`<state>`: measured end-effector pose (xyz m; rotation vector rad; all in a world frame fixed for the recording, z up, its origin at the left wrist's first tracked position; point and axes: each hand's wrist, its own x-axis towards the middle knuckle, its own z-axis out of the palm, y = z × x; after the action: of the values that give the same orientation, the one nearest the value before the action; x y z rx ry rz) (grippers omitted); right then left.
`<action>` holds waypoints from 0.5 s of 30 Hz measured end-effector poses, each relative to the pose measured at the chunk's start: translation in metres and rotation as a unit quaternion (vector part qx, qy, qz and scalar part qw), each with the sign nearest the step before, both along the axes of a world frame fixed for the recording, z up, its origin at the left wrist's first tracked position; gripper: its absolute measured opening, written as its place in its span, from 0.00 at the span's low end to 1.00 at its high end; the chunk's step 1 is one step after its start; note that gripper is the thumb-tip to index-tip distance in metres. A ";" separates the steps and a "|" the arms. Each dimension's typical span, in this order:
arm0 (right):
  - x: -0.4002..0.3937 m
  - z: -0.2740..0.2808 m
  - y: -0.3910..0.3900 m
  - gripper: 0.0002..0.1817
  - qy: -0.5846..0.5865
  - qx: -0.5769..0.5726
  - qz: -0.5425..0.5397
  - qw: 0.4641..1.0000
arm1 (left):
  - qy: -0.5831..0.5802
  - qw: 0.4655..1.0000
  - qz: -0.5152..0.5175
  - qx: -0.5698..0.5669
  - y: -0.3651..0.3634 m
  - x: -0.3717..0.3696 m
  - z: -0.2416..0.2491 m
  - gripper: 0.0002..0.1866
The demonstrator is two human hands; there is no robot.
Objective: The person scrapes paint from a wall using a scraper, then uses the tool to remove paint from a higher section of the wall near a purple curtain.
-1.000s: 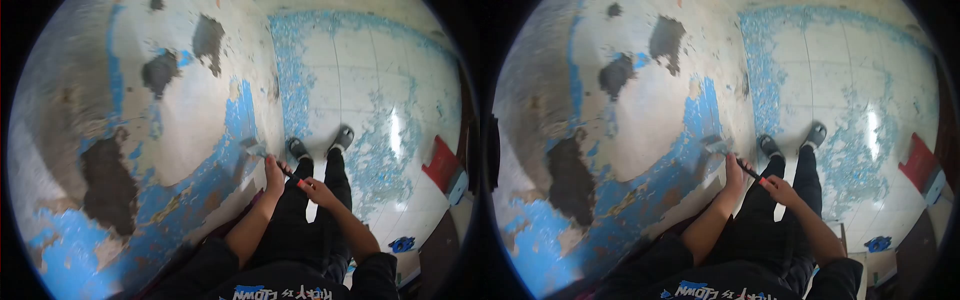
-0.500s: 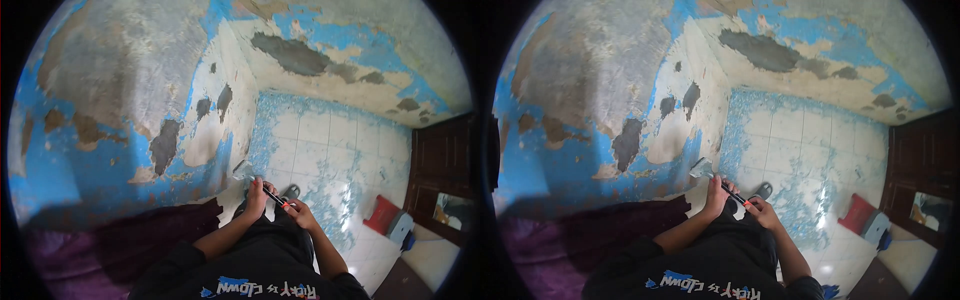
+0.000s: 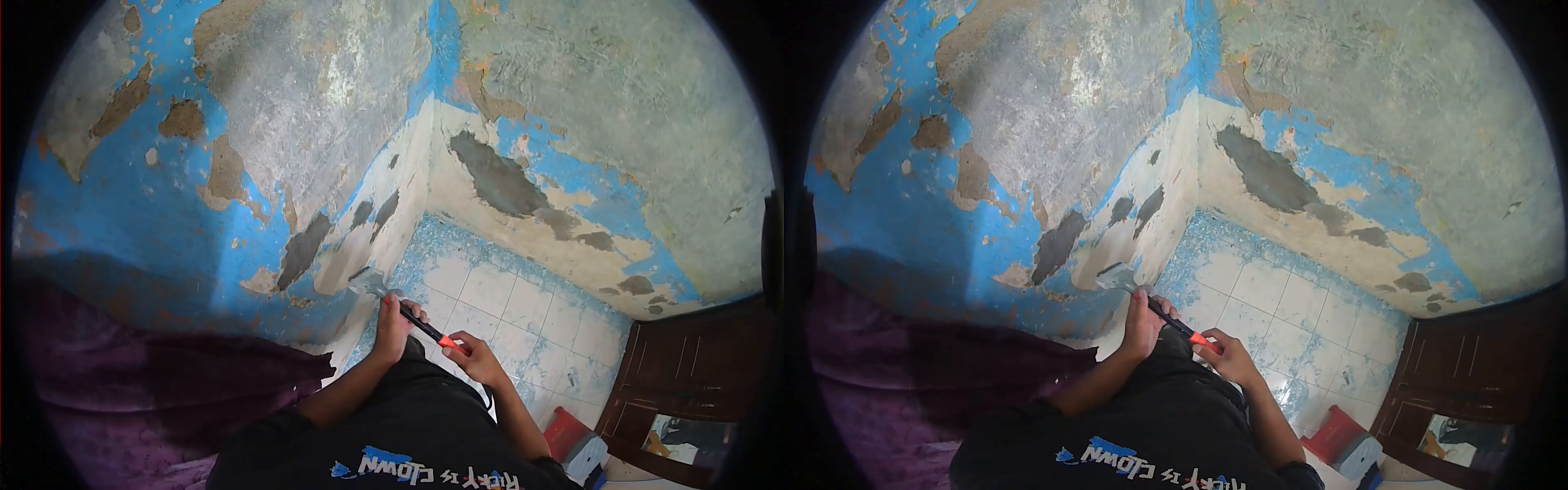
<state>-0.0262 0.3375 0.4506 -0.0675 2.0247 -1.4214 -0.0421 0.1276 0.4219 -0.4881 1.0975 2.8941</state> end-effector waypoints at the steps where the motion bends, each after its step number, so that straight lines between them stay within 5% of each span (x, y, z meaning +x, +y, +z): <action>1: -0.006 0.005 -0.005 0.19 0.000 0.002 0.001 1.000 | -0.009 1.000 0.003 0.010 -0.007 -0.008 0.001 0.16; 8: -0.047 0.012 -0.040 0.16 -0.106 -0.114 -0.030 0.987 | -0.073 0.991 -0.066 -0.087 -0.036 -0.084 0.010 0.17; 15: -0.091 -0.034 -0.094 0.16 -0.143 -0.241 -0.010 0.960 | -0.094 0.988 0.035 -0.119 -0.056 -0.133 0.016 0.18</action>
<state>-0.1174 0.2436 0.4170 -0.0461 1.4204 -1.7955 -0.1755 0.0712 0.4382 -0.8038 1.4271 2.7130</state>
